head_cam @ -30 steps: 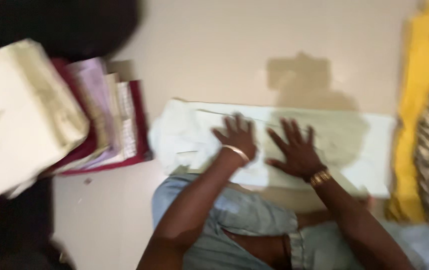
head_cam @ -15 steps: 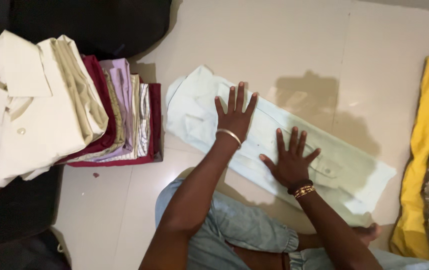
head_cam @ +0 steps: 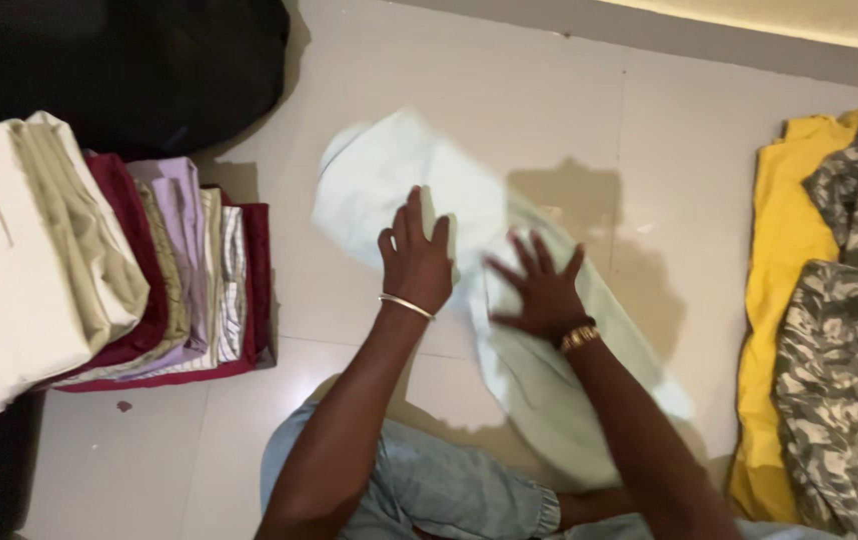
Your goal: The person folds a light blue button-down shirt by smoothing it out and bringing the sleeves and sides toward the center, then stacks it on top of other folded shirts.
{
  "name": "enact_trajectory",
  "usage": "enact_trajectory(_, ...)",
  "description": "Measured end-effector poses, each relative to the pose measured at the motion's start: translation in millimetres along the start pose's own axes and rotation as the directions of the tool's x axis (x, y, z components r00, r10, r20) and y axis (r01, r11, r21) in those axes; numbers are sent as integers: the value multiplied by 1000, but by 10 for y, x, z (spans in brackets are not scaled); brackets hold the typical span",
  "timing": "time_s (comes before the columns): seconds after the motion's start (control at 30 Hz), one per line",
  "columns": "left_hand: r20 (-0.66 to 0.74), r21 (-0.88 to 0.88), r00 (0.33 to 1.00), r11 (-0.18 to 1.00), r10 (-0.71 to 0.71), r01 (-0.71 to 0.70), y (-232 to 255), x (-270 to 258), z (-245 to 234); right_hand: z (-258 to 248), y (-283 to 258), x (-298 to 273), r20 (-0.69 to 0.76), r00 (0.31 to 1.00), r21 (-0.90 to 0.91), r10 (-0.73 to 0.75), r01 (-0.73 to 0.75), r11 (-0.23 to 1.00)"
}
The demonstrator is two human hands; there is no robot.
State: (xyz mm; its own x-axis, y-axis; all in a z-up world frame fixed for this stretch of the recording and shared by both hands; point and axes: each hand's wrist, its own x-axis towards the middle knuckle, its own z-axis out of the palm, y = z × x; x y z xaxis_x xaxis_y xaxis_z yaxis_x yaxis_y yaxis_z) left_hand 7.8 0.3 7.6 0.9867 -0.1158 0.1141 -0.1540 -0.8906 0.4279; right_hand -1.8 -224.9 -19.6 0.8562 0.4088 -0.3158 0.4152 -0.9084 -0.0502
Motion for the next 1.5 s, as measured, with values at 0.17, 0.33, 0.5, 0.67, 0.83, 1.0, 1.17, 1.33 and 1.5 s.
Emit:
enact_trajectory(0.17,63,-31,998,999,8,-6,101,-25,-111,62,2,270,-80,905,277,417,-382,882)
enact_trajectory(0.33,455,-89,887,988,-75,129,101,-83,-33,360,-113,-130,-192,938,295,289,-226,928)
enact_trajectory(0.5,487,-207,867,951,-105,231,210,-234,203,634,-281,-1052,-180,890,297,420,-358,885)
enact_trajectory(0.67,653,-228,736,880,-181,418,217,-620,508,865,-267,-1557,-105,672,485,733,-609,628)
enact_trajectory(0.83,776,-201,630,931,-38,304,110,-1168,689,1450,-142,-1907,108,667,602,737,-634,485)
enact_trajectory(1.0,736,-437,674,809,71,392,262,-1447,234,1206,125,-2143,-37,838,783,544,-314,537)
enact_trajectory(1.17,910,-412,381,444,164,796,528,-1761,-344,636,72,-2818,-133,927,807,350,-104,582)
enact_trajectory(1.33,927,-289,77,571,367,768,570,-2049,-624,417,170,-3068,22,960,664,280,-224,713)
enact_trajectory(1.5,734,-625,635,-125,239,770,604,-1428,-409,-151,144,-2620,121,874,993,471,-107,-57)
